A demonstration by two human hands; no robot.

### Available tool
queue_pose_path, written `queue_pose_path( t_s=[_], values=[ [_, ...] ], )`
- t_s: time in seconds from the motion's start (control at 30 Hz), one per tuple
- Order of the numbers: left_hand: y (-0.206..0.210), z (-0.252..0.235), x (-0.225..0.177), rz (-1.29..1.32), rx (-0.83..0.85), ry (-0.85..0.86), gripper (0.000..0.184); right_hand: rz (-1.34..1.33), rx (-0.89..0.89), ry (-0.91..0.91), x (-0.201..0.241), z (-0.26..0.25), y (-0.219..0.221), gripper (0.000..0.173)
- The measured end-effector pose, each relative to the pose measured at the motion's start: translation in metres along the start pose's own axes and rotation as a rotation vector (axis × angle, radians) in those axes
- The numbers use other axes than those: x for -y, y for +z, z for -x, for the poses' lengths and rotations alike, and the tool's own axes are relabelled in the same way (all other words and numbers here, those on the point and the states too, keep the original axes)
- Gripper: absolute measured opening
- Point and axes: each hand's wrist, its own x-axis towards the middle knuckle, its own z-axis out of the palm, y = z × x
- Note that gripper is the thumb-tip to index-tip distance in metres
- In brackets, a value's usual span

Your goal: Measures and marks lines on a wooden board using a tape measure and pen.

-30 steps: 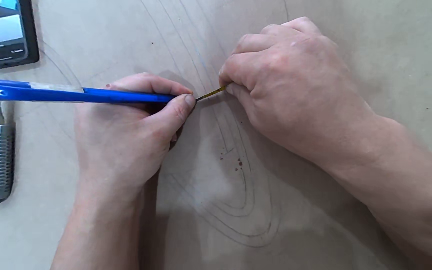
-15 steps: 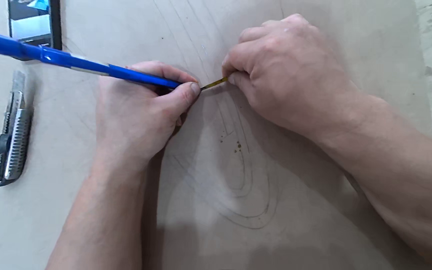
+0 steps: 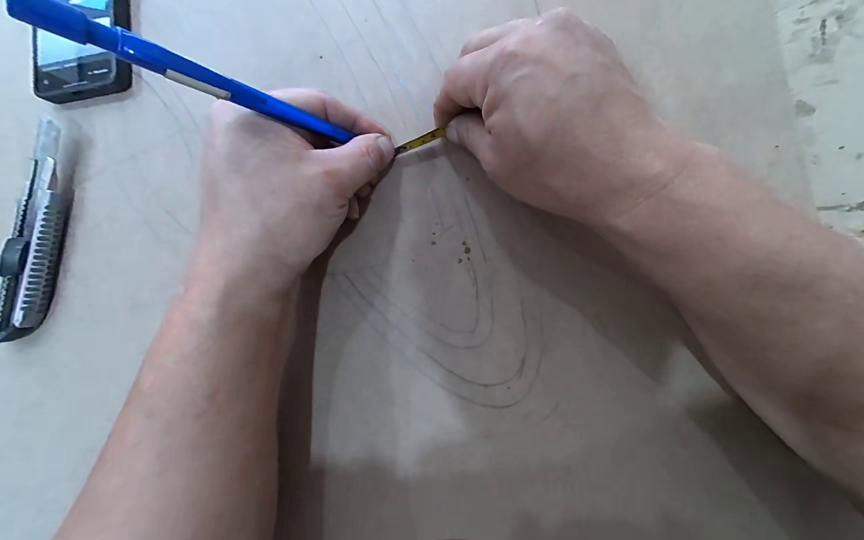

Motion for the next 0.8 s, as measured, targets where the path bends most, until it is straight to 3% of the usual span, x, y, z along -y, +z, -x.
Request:
queue_pose_path(
  t_s=[0.8],
  values=[
    [0.003, 0.018, 0.001, -0.03, 0.018, 0.027, 0.005, -0.011, -0.038, 0.021, 0.01, 0.025, 0.003, 0.022]
  ],
)
